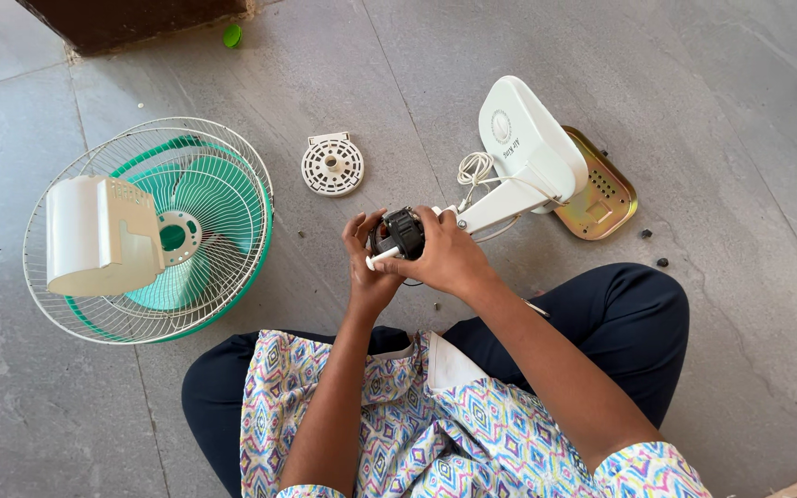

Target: The person sits on the floor and uses a screwdriver to adjust the internal components of a disassembled fan motor. They hold the motor housing with one hand and turn the screwdriver with the other, focusing on the winding area.

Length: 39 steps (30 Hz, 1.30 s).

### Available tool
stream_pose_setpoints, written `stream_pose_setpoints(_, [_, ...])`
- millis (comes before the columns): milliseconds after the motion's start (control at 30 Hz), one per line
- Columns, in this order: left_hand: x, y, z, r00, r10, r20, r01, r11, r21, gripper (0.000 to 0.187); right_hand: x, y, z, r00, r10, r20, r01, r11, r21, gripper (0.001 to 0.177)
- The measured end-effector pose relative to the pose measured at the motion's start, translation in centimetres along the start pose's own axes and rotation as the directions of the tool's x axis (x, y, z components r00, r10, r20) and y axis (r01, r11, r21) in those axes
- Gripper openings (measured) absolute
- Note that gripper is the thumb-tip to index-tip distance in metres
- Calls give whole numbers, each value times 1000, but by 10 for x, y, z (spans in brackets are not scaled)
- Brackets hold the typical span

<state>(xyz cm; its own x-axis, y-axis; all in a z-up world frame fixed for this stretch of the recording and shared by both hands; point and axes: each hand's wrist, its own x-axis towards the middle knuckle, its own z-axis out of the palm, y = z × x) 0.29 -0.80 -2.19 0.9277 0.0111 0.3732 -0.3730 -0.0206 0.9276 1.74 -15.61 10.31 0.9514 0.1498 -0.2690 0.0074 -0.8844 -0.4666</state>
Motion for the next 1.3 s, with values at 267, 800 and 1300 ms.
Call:
stream_pose_setpoints(267, [8,11,-17,970,-195,144,193,981,23,128,-4,2,6,997,-49,-58,49,999,-11,116])
stream_pose_setpoints(800, [164,128,-12,938,-108,329,-170,685,709,74,-1,9,5,972,-210,-104,216,975,57,84])
stream_pose_setpoints(1300, [243,-49,247,380,-280,881,-822,334,461,82,7,51,87,882,-415,-224,432,901,30,30])
